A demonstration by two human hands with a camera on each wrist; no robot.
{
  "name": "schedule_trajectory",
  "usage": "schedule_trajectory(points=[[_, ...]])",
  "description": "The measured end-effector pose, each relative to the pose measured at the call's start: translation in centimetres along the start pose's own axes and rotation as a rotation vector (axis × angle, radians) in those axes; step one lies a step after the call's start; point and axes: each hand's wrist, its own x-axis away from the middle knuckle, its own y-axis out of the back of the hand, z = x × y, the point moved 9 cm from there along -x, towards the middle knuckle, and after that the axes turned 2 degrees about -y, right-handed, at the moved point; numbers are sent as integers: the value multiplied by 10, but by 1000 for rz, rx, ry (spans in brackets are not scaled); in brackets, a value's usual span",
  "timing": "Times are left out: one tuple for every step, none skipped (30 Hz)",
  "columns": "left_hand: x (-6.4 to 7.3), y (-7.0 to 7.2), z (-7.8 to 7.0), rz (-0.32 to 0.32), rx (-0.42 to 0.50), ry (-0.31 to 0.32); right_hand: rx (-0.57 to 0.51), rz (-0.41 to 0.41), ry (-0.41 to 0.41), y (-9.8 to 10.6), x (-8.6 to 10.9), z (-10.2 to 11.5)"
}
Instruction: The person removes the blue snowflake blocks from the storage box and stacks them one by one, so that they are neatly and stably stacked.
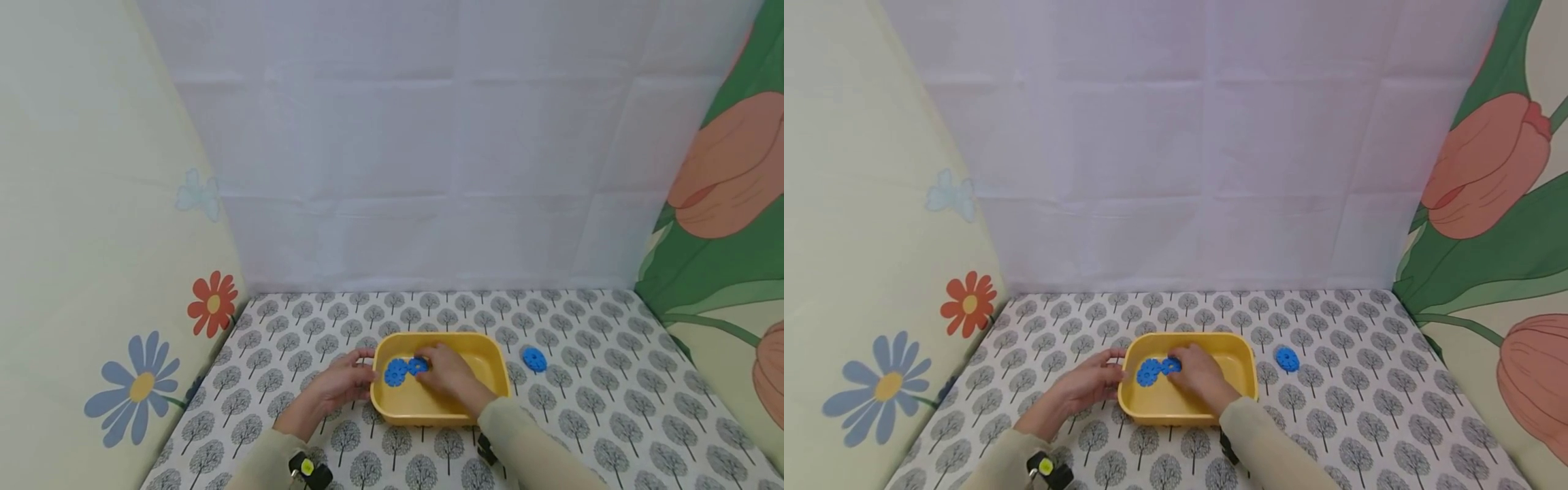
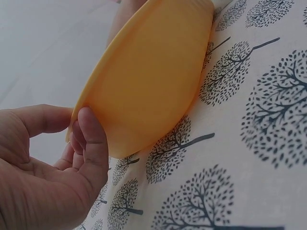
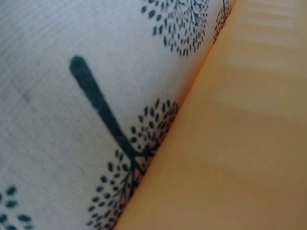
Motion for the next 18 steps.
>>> schedule_trajectory(points=[[0,0,0,0,1,0,1,-2,0,0,0,0],[0,0,0,1,1,-1,2,-3,1,0,0,0],[-1,0,0,2,1,-2,4,-4,1,0,0,0],[-1,0,0,4,2,-3,6,-4,1,0,0,0],[-1,0,1,6,4,-3,8,-3,0,0,0,1],[-1,0,1,8,5,-5,9,-2,0,-1,1,1],[-1,1,1,9,5,-6,10,0,-3,-1,1,1],[-1,1,1,9,5,-7,8,1,-6,0,1,2],[-1,1,1,9,6,-7,5,2,-10,0,2,2],[-1,1,1,10,6,-7,1,3,-15,0,2,2],[-1,1,1,8,6,-7,-2,3,-17,1,2,2],[-2,2,1,8,6,-7,-5,2,-20,1,2,2],[-2,2,1,8,7,-7,-7,1,-22,1,2,2],[-2,2,1,8,8,-6,-9,0,-21,1,1,2],[-2,2,1,8,8,-7,-10,-1,-22,1,1,2],[-2,2,2,8,8,-6,-9,-2,-23,1,1,1],[-2,2,2,6,7,-4,-7,-4,-24,0,1,1],[-2,2,2,6,7,-3,-7,-4,-27,0,0,0]])
